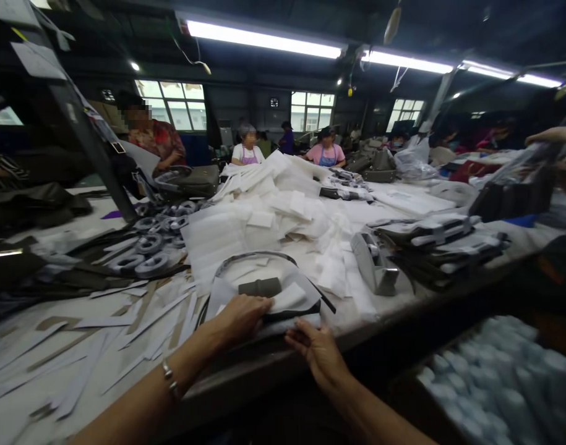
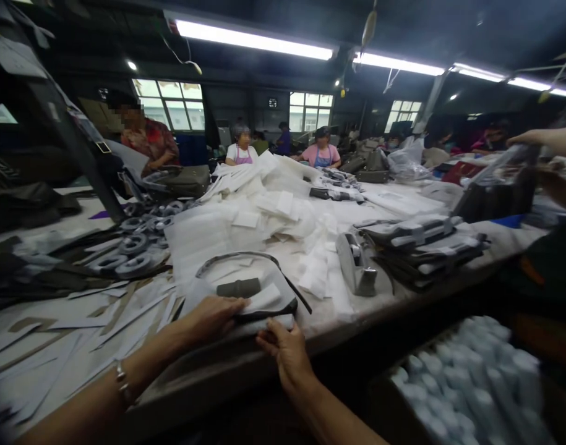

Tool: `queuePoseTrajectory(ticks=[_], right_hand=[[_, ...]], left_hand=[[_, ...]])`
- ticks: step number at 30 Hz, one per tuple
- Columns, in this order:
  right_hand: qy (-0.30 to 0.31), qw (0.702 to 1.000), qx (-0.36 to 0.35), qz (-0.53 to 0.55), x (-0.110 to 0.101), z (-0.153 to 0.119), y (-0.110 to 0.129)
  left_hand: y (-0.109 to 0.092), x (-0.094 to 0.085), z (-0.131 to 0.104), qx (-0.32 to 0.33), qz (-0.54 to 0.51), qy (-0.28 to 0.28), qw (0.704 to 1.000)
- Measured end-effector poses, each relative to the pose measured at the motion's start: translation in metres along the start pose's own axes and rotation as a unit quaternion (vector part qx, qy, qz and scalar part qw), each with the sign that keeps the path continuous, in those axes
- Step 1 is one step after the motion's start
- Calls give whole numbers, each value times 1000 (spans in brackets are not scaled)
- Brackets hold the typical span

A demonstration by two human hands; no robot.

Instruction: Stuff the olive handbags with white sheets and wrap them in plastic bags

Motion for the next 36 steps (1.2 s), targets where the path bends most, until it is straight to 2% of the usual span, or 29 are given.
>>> queuePoseTrajectory(ticks=[3, 8, 13, 15, 16, 17, 18, 19, 20, 21, 23, 24, 25, 26, 28, 30, 34, 36], right_hand=[[-60, 995, 19, 73, -8, -1, -14], [-75, 994, 19, 76, -15, 3, -15], [-46, 999, 11, 11, -22, 14, 0], [-22, 997, -11, -67, -30, 16, 13], [-22, 990, -47, -130, -37, 16, 26], [-31, 972, -109, -206, -42, 15, 43], [-39, 937, -193, -288, -43, 10, 65], [-32, 883, -292, -367, -35, 1, 85], [2, 812, -389, -436, -19, -12, 99], [64, 730, -470, -492, 5, -26, 103], [211, 566, -562, -564, 50, -49, 83], [260, 502, -582, -584, 64, -56, 69], [286, 454, -595, -598, 74, -58, 58], [291, 423, -606, -608, 81, -56, 49], [281, 398, -623, -612, 84, -49, 40], [283, 394, -626, -610, 81, -41, 35], [292, 414, -608, -611, 73, -35, 34], [297, 426, -593, -615, 73, -35, 33]], left_hand=[[-4, 7, -6, -7, 8, -5, 1000], [-9, 28, -15, -46, 61, -51, 996], [-11, 49, -28, -51, 95, -185, 977], [-12, 53, -33, -43, 105, -230, 967], [-12, 54, -35, -40, 110, -244, 963], [-12, 54, -37, -37, 115, -255, 959], [-13, 55, -38, -35, 120, -262, 957], [-13, 54, -38, -33, 124, -268, 955], [-14, 54, -39, -32, 126, -274, 953], [-14, 54, -40, -31, 128, -278, 952], [-16, 55, -40, -29, 127, -285, 950], [-16, 56, -40, -30, 127, -285, 950], [-16, 58, -39, -32, 127, -281, 951], [-15, 59, -38, -34, 125, -273, 953], [-12, 61, -35, -35, 120, -243, 962], [-10, 60, -33, -20, 110, -201, 973], [-9, 45, -35, 30, 80, -138, 987], [-8, 36, -36, 21, 68, -133, 989]])
Point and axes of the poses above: each hand's wrist, its own z-axis towards the middle knuckle, its own x-axis out of the palm, y = z × x, the point moved 9 cm from there along z, towards the middle knuckle, and after that the axes turned 9 degrees about -x, right-handed, at the moved point
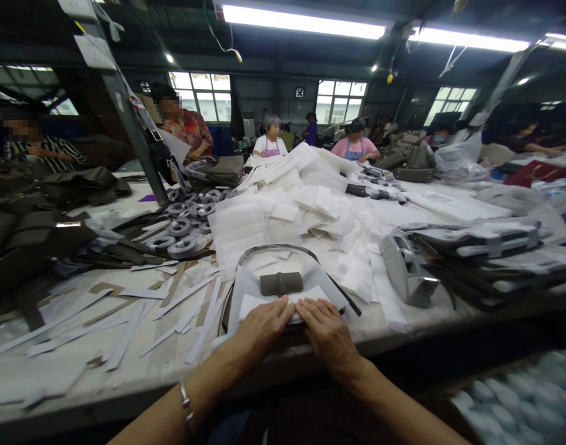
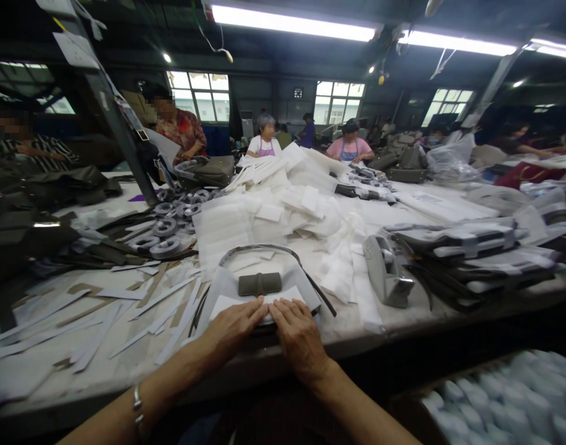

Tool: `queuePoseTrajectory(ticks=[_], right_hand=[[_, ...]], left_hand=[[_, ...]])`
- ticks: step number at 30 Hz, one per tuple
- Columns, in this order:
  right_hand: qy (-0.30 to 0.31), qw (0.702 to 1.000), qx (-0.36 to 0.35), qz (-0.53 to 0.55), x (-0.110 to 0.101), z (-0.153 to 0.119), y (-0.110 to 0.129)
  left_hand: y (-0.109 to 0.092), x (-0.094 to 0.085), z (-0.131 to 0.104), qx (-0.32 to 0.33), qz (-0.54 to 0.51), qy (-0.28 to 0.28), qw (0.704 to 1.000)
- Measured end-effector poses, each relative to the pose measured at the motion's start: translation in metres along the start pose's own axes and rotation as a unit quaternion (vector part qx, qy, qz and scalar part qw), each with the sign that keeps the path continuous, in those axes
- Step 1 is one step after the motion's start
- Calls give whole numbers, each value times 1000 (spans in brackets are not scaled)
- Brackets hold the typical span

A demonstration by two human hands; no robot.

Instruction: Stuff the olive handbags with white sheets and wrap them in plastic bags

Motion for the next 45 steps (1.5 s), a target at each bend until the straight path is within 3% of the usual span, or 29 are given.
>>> queuePoseTrajectory(ticks=[5, 9, 12, 15, 19, 23, 26, 34, 41, 45], right_hand=[[33, 999, 25, 18, 0, 12, -5], [56, 998, -9, 17, -3, 22, -4], [8, 999, -47, 4, -9, 18, 3], [-56, 996, -63, -14, -13, 8, 8], [-71, 994, -75, -28, -11, 1, 11], [-50, 996, -60, -48, -4, 2, 10], [-42, 995, -45, -79, 4, 2, 10], [-20, 990, -61, -123, 19, 6, 10], [22, 987, -111, -115, 17, 23, 5], [54, 982, -142, -113, 22, 28, 1]], left_hand=[[5, 3, 2, -72, -33, -21, 997], [5, 7, -5, -102, -23, -114, 988], [-3, 4, -14, -87, 18, -179, 980], [-17, 4, -21, -58, 91, -202, 973], [-29, 13, -21, -41, 190, -195, 961], [-28, 31, -8, -39, 237, -155, 958], [-23, 32, -2, -30, 227, -138, 964], [-4, 16, -3, -17, 119, -120, 985], [4, 24, 1, -34, 104, -102, 989], [2, 37, 6, -63, 170, -145, 973]])
Point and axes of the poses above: each hand's wrist, its own z-axis towards the middle knuckle, its own x-axis out of the palm, y = z × x, the point moved 9 cm from there along z, towards the middle knuckle, and after that the axes turned 9 degrees about -x, right-handed, at the moved point
